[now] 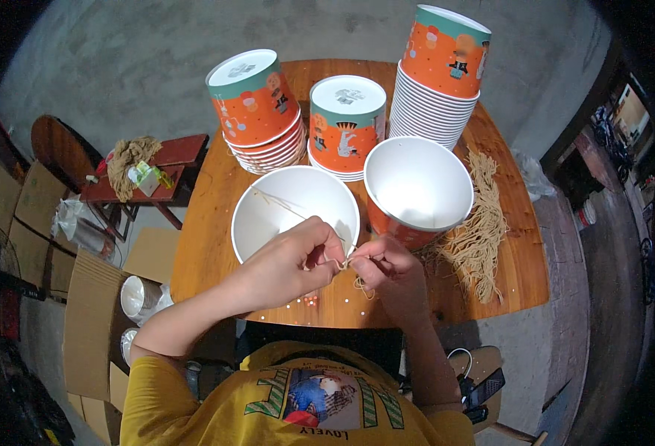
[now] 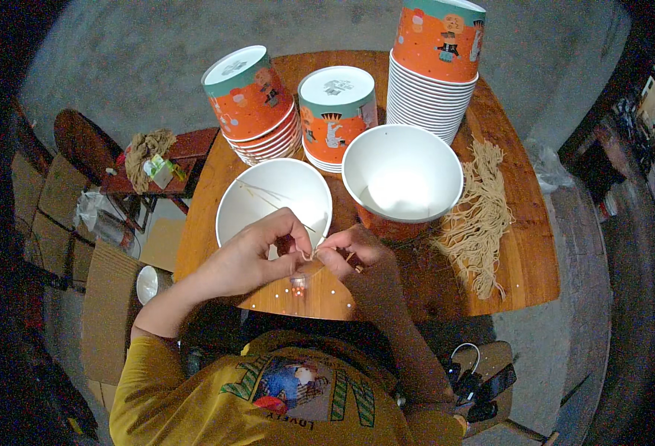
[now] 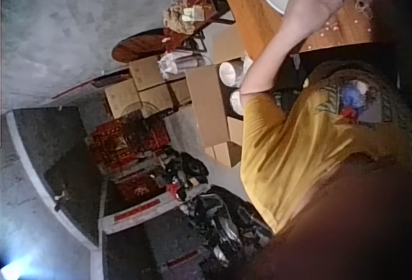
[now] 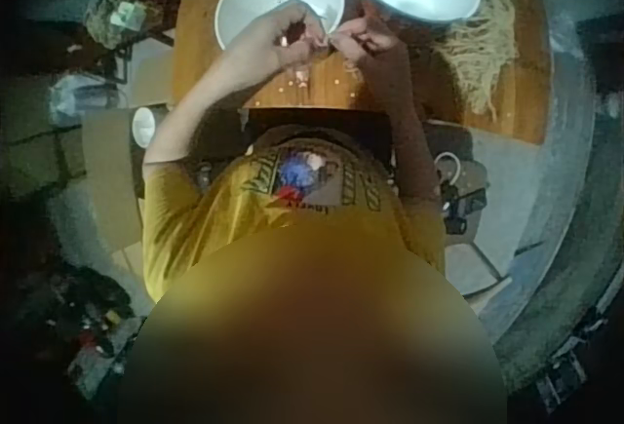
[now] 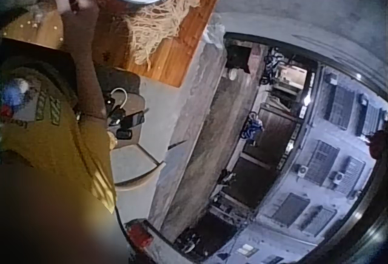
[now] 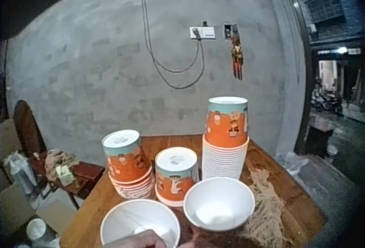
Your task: Assembling and preparing festive paper cups by placing items inside and managing strings.
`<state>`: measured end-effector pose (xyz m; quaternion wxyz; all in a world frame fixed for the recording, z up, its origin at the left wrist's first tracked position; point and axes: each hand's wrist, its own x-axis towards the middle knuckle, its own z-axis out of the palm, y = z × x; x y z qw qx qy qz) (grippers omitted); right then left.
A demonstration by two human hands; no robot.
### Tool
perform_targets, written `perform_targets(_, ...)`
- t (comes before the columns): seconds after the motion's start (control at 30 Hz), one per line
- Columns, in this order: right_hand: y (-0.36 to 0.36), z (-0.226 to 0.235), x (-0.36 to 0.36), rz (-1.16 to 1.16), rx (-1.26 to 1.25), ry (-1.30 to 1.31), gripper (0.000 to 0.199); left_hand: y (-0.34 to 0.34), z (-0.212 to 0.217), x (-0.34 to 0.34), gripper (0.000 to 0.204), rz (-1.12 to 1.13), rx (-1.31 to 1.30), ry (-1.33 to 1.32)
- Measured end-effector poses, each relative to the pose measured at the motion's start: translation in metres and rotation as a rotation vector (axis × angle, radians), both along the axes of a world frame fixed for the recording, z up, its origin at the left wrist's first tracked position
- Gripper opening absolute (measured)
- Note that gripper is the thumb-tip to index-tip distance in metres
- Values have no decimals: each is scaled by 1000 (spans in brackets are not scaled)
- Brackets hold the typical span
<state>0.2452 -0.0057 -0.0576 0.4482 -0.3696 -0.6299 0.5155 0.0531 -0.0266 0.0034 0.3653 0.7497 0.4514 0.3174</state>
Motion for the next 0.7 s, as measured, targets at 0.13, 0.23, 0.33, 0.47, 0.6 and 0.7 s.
perform_targets(0.13, 1, 0, 2, -6, 58, -67, 11, -1, 8, 7, 7, 21, -217, -19)
perform_targets(0.23, -1, 1, 0, 19, 76, -44, 14, 0, 2, 7, 10, 24, -72, -12)
perform_targets(0.33, -3, 4, -2, 18, 153, -104, 20, 2, 0, 7, 12, 51, -167, -77)
perform_targets(0.47, -3, 14, -4, -24, 345, -239, 22, 2, 2, 9, 16, 113, -208, -99)
perform_targets(0.6, -2, 13, -5, -68, 450, -270, 22, 4, -2, 7, 17, 106, -183, -111)
perform_targets(0.7, -1, 11, -6, -90, 477, -281, 21, 2, 3, 7, 17, 96, -155, -79)
